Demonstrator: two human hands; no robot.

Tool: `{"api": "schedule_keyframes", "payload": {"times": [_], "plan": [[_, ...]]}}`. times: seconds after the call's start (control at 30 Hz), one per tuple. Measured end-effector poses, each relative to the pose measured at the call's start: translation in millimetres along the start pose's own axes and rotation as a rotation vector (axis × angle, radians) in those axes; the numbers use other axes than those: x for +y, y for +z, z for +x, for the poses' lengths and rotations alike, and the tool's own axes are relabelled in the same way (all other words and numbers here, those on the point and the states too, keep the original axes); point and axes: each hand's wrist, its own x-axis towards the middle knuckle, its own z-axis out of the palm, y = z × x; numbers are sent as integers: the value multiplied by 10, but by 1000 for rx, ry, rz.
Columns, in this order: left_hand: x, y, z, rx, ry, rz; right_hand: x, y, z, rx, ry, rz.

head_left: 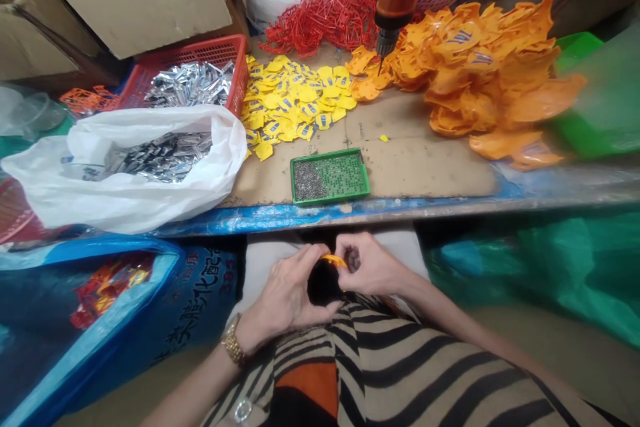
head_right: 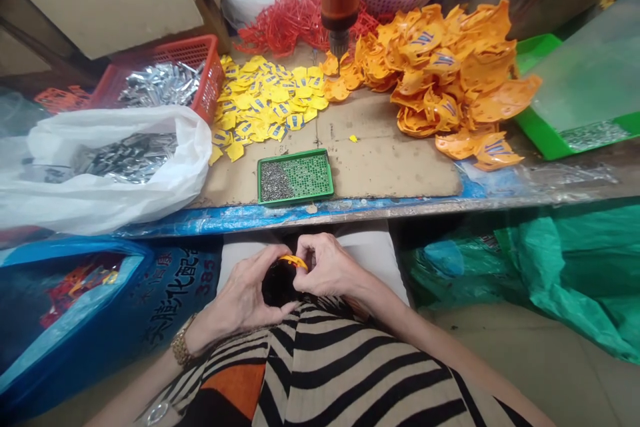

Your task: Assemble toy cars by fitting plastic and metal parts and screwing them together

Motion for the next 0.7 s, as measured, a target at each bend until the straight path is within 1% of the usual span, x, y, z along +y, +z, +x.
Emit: {"api": "schedule_keyframes", "payload": {"times": [0.1,0.2,0.27,0.33,0.4,0.47,0.57,0.63,0.7], "plan": [[16,-8,17,17,-13,-1,9,13,25,5,39,29],[25,-48,52,47,-28,-78,20,25,61,-1,76,75],[26,-87,79,39,-25,-135,24,23,89,-11,97,109],[25,-118,94,22,-19,-141,27,15,113,-18,112,141],[27,-131,89,4,-29,-71,35,5,125,-24,121,174],[38,-128,68,-20,-45,45,51,1,125,-36,128,208],[68,-118,33,-82,-66,180,91,10,115,-50,137,250],[85,-111,24,-112,-84,210,118,25,114,-51,138,261],[88,-102,27,-116,-91,186,135,42,123,-46,132,260]]}}
